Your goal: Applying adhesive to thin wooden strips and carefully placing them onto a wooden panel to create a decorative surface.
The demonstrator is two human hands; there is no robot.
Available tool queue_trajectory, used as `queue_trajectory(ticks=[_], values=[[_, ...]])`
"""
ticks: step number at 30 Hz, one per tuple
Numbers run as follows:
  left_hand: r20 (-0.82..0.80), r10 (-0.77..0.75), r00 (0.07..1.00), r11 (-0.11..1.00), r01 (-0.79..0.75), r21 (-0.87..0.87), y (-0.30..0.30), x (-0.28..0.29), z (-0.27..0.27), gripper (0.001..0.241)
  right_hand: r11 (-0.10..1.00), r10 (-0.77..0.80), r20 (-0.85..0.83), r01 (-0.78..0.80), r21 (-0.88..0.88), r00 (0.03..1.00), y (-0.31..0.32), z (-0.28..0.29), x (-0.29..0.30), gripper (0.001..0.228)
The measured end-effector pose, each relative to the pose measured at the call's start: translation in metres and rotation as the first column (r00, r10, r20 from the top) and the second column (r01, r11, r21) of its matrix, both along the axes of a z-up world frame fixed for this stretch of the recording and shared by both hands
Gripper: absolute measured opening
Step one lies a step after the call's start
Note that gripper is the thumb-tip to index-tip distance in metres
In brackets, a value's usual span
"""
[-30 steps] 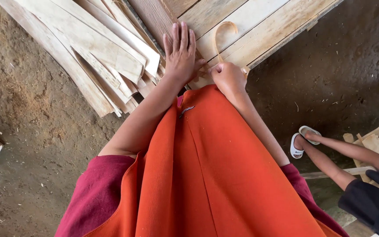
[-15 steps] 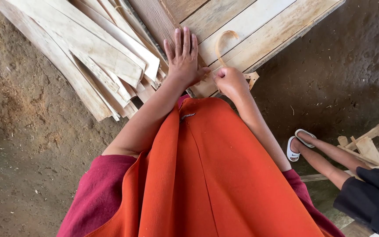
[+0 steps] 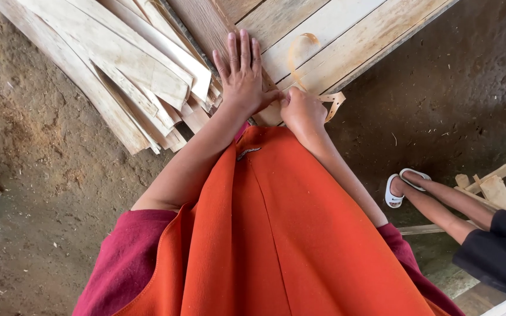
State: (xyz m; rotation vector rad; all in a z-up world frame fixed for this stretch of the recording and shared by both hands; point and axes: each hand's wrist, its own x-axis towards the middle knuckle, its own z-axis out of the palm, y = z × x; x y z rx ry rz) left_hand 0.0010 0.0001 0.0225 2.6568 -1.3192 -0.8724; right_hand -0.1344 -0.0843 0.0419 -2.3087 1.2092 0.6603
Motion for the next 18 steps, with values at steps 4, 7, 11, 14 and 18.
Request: queue_trajectory(ticks=[4,7,11,14,18], values=[[-0.031,0.010,0.999,1.000,-0.010,-0.005,0.000,-0.001,0.009,0.142,0.997,-0.051,-0.011,0.051,0.051,0.999,0.004,0.011,0.000,0.017],[-0.024,-0.002,1.000,1.000,0.003,0.028,0.000,-0.001,0.008,0.132,0.994,-0.077,-0.032,0.079,0.070,0.997,0.003,0.014,0.001,0.021],[-0.006,0.010,1.000,1.000,-0.010,0.009,0.000,-0.003,0.008,0.138,0.998,-0.048,-0.007,0.048,0.037,0.999,0.001,0.006,-0.003,0.026],[0.022,0.002,1.000,0.999,-0.002,-0.032,0.001,-0.004,0.004,0.139,0.998,-0.065,0.060,0.064,0.010,0.996,0.002,0.009,-0.007,0.019],[-0.002,-0.003,1.000,1.000,0.003,-0.001,0.001,-0.003,0.007,0.138,0.998,0.035,0.107,-0.030,-0.046,0.994,-0.008,0.034,-0.006,0.016]])
